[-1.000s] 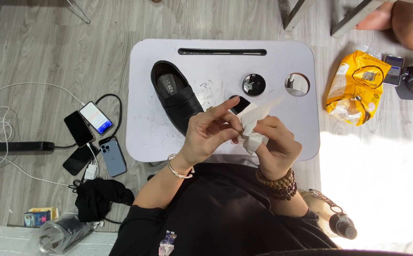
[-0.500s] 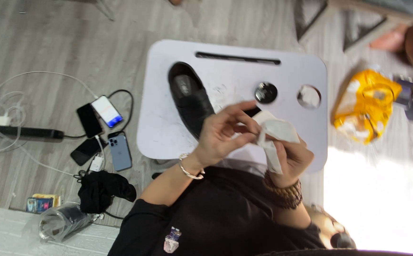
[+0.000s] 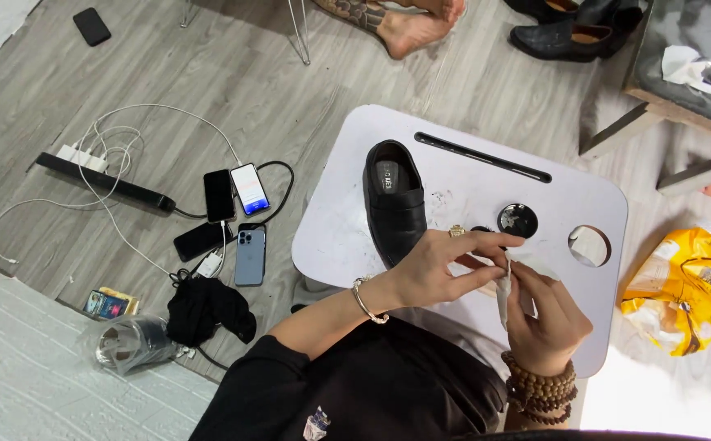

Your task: The person sits at a white table and uses a white wipe to clean a black leather shoe. They repeatedly fold and unfold the wipe while wiping the shoe's surface. A shoe brush and a small container of polish are also visible on the table.

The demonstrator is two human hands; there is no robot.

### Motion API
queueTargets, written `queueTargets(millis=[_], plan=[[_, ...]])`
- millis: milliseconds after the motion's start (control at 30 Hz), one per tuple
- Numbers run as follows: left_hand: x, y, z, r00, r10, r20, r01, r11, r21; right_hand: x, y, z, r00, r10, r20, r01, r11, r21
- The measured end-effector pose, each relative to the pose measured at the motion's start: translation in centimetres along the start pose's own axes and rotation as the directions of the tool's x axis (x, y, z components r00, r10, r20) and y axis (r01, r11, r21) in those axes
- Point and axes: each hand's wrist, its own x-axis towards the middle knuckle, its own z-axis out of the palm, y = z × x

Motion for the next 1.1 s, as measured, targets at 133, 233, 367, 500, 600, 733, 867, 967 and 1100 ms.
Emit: queueTargets(millis=[133, 233, 367, 500, 600, 733, 867, 967, 1100], plan=[[0.1, 0.1, 0.0, 1.000, 0.025, 0.013, -0.025, 0.999, 0.039, 0.1, 0.3, -0.5, 0.994, -0.060, 0.089, 0.070, 0.990, -0.122], [0.1, 0.1, 0.1, 0.999, 0.037, 0.007, -0.037, 0.997, 0.073, 0.7, -0.6, -0.7, 0.985, -0.090, 0.148, 0.118, 0.974, -0.192], [0.0, -0.5, 0.3, 1.000, 0.012, 0.019, -0.014, 0.997, 0.078, 0.7, 0.0, -0.8, 0.971, -0.131, 0.201, 0.175, 0.959, -0.221], [0.0, -0.5, 0.4, 1.000, 0.023, 0.018, -0.025, 0.990, 0.142, 0.1, 1.4, -0.2, 0.965, -0.205, 0.165, 0.243, 0.934, -0.262], [0.0, -0.6, 0.5, 0.999, 0.036, -0.001, -0.036, 0.988, 0.150, -0.1, 2.0, 0.3, 0.963, -0.244, 0.116, 0.266, 0.932, -0.246], [0.2, -0.7, 0.9, 0.986, 0.129, -0.107, -0.125, 0.991, 0.051, 0.3, 3.5, 1.5, 0.890, -0.447, -0.095, 0.421, 0.882, -0.212], [0.2, -0.7, 1.0, 0.989, 0.116, -0.089, -0.114, 0.993, 0.020, 0.5, 3.4, 2.1, 0.883, -0.433, -0.181, 0.387, 0.890, -0.243], [0.4, -0.6, 1.0, 0.992, 0.085, -0.095, -0.092, 0.993, -0.072, 1.3, 3.0, 2.4, 0.841, -0.458, -0.288, 0.411, 0.887, -0.209], [0.4, -2.6, 1.0, 0.993, -0.014, -0.117, -0.056, 0.818, -0.572, -0.2, 3.7, 2.7, 0.894, -0.137, -0.426, 0.173, 0.984, 0.045]])
